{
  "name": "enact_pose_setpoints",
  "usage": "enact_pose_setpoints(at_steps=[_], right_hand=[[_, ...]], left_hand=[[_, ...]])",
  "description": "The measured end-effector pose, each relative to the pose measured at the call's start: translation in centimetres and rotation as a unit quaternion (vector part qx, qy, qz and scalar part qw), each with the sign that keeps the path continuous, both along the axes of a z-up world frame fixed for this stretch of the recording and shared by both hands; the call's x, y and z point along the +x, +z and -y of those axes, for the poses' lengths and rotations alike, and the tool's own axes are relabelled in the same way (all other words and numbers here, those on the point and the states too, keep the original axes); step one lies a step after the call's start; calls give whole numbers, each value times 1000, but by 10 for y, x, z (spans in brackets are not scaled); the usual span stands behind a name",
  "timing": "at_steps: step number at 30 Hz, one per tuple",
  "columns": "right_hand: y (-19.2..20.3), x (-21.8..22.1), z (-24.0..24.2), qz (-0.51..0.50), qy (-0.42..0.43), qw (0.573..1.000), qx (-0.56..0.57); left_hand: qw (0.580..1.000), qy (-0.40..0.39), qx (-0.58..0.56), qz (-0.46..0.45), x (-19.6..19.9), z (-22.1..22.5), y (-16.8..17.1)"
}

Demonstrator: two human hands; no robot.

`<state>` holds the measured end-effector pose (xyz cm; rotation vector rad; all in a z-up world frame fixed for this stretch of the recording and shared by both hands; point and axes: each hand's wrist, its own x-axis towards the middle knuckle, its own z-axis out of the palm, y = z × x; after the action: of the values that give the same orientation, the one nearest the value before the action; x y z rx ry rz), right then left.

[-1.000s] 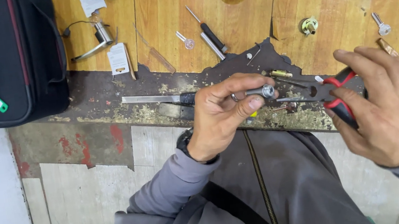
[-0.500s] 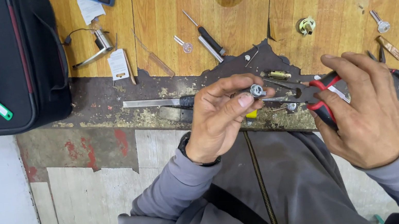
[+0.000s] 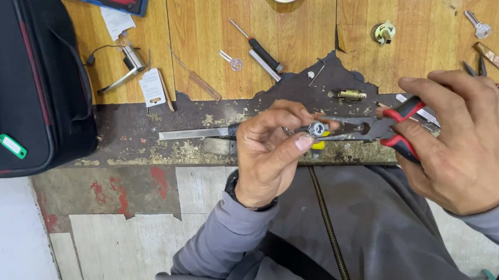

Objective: The person assembles a lock cylinder by inserting a small metal pin into the cylinder body, then uses pliers to press and secure the pin. They insert a key to test the mechanism, remove the pin again, and finally insert the brass core into the cylinder housing.

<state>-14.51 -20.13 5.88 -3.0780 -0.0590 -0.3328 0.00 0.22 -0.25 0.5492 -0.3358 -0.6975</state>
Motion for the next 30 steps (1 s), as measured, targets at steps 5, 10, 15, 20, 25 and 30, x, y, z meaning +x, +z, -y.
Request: enact_pose_setpoints(at_steps=[5,10,15,20,25,30], right_hand=[[-1,-6,5,14,-4,1000,-15],[7,-6,6,18,-17,997,-69],[14,-3,10,23,1,994,-105],[14,-2,15,39,15,993,-106],[15,0,17,50,25,993,-104],[12,-1,18,44,32,994,-97]], left_hand=[[1000,3,2,8,-2,-2,-1],[1000,2,31,-3,-3,-4,-4],[999,-2,40,6,-2,-5,-3],[999,-9,37,4,-2,-6,-4],[999,-12,41,8,-2,-6,-6],[999,-13,34,-4,-3,-5,-7]])
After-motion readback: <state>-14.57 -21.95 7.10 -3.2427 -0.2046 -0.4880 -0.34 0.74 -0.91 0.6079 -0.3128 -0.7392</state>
